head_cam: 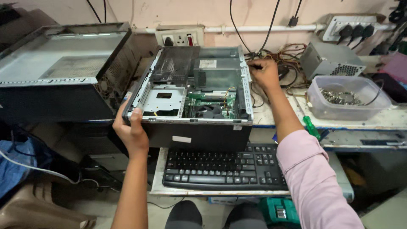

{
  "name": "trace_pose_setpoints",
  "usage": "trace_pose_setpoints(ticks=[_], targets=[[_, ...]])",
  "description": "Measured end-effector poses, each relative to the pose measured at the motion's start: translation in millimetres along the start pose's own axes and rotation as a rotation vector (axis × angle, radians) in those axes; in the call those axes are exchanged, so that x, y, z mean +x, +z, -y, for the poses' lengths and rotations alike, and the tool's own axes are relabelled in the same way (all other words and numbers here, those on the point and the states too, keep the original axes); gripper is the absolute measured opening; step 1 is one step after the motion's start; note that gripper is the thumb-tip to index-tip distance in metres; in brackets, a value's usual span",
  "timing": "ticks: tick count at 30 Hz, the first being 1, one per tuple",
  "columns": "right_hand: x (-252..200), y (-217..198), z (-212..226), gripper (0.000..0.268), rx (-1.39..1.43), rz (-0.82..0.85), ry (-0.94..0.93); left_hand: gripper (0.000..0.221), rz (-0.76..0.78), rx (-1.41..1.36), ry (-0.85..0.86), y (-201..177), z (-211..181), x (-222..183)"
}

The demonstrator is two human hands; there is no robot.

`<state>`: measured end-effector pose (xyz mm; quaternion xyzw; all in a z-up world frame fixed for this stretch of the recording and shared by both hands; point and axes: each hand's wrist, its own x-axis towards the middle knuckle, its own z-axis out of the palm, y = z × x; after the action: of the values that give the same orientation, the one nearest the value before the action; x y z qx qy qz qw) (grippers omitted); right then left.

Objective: The person assembles a desktop computer by inserting a metal expansion card into the case, attaching the side panel, and repositioning the case on the workbench.

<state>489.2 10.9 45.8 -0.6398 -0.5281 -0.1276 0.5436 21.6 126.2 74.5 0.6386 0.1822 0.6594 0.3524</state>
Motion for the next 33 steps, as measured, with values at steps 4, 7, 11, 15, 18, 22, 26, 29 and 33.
trace_pose_setpoints(ticks=[4,7,11,15,18,22,26,29,33], targets=[[8.8,2.7,-26.0,0.021,0.073,0.098,0.017,0.058,-0.001,-0.021,-0.056,-3.3,4.1,4.1],[20.7,13.4,-43.3,0.024,0.297,0.12,0.089,0.058,0.012,-0.006,-0.033,-2.5,5.1,9.8],[17.2,19.9,-50.0,0.025,0.301,0.093,0.09,0.058,0.017,0.001,-0.09,-6.2,7.8,6.6],[25.7,14.1,-31.0,0.029,0.202,0.145,0.088,0.056,0.013,0.005,-0.045,-5.5,8.7,9.6],[11.8,13.1,1.6,0.035,0.01,0.115,-0.045,0.054,0.006,0.021,-0.056,-7.4,6.3,5.4],[-12.9,6.2,63.5,0.045,-0.369,-0.047,-0.328,0.051,0.006,0.02,0.0,-8.0,4.0,5.2],[-63.2,-25.7,120.6,0.039,-0.476,-0.153,-0.3,0.049,0.008,0.007,-0.006,-7.2,10.6,3.5],[-118.1,-57.9,151.7,0.022,-0.419,-0.203,-0.143,0.048,-0.008,-0.008,0.022,-5.9,17.2,1.3],[-192.2,-78.4,178.0,0.023,-0.64,-0.335,0.066,0.048,-0.016,0.014,0.067,-5.6,20.8,0.3]])
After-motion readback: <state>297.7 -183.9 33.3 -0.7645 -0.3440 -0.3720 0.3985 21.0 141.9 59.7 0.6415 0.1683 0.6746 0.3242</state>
